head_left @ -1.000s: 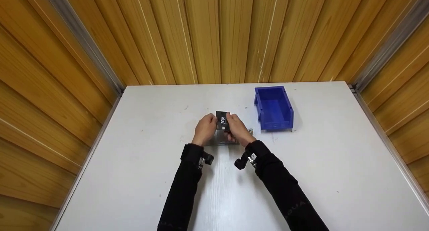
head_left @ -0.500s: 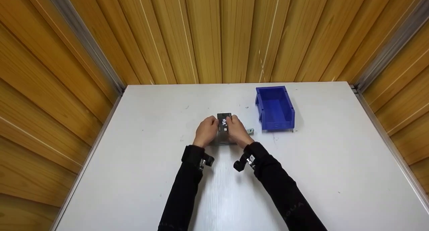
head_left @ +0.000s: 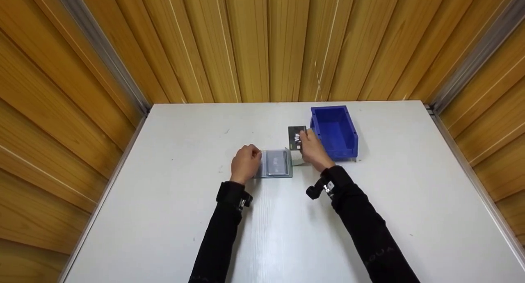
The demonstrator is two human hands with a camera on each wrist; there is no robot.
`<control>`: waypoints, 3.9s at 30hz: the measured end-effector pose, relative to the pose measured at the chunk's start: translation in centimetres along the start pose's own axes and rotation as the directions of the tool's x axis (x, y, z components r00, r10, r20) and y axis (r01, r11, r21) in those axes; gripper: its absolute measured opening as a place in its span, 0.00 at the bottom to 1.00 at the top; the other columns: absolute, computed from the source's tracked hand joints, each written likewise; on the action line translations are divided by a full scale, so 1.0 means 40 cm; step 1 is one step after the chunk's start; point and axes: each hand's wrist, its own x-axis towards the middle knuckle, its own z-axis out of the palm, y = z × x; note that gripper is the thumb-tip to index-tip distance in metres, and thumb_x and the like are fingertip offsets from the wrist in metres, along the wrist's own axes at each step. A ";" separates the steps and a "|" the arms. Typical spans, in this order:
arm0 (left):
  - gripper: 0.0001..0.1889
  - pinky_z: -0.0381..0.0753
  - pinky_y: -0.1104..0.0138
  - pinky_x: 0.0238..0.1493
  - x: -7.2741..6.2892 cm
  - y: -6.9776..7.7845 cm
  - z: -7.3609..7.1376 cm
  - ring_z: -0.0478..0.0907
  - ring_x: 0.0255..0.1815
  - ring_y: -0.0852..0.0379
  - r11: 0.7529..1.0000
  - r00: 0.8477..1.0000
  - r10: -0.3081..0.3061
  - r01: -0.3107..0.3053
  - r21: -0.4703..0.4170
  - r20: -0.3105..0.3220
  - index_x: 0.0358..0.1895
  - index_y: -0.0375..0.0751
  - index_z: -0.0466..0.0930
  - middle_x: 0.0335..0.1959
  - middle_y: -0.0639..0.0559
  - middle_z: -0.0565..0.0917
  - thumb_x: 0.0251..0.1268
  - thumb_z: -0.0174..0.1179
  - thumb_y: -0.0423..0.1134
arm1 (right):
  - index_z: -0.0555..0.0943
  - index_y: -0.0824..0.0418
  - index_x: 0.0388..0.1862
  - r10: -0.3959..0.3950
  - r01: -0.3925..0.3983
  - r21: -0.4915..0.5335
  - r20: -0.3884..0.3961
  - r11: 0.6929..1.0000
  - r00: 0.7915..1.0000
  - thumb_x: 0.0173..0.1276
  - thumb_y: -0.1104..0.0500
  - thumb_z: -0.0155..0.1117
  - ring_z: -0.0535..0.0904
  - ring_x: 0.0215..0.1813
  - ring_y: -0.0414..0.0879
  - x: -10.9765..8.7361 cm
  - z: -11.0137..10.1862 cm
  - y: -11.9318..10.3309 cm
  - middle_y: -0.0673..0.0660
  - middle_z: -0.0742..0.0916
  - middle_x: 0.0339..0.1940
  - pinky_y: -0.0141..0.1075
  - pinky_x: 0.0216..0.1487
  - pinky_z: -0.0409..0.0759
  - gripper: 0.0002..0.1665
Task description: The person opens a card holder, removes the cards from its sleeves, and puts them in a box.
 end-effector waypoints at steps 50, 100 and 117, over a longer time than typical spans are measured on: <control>0.19 0.76 0.47 0.57 -0.048 -0.073 0.031 0.78 0.61 0.42 0.982 0.999 0.022 -0.027 0.189 0.032 0.59 0.41 0.86 0.59 0.42 0.84 0.65 0.71 0.37 | 0.62 0.85 0.71 -0.109 0.015 -0.813 -0.060 0.582 0.992 0.84 0.57 0.40 0.86 0.47 0.72 0.117 -0.181 0.099 0.81 0.85 0.47 0.64 0.50 0.82 0.33; 0.19 0.76 0.48 0.57 -0.047 -0.076 0.032 0.77 0.61 0.43 0.982 0.998 0.049 -0.053 0.184 0.026 0.59 0.41 0.86 0.58 0.44 0.84 0.65 0.70 0.37 | 0.81 0.75 0.52 -0.240 -0.058 -0.815 -0.237 0.577 0.941 0.75 0.54 0.63 0.85 0.47 0.75 0.114 -0.168 0.088 0.79 0.87 0.46 0.66 0.47 0.82 0.23; 0.18 0.76 0.48 0.55 -0.053 -0.080 0.034 0.78 0.60 0.42 0.981 0.998 0.060 -0.062 0.182 0.017 0.58 0.41 0.86 0.57 0.43 0.83 0.65 0.70 0.36 | 0.81 0.62 0.60 -0.368 0.429 -0.639 0.236 0.638 0.899 0.74 0.53 0.68 0.77 0.35 0.50 0.017 0.002 0.025 0.57 0.84 0.35 0.42 0.38 0.74 0.21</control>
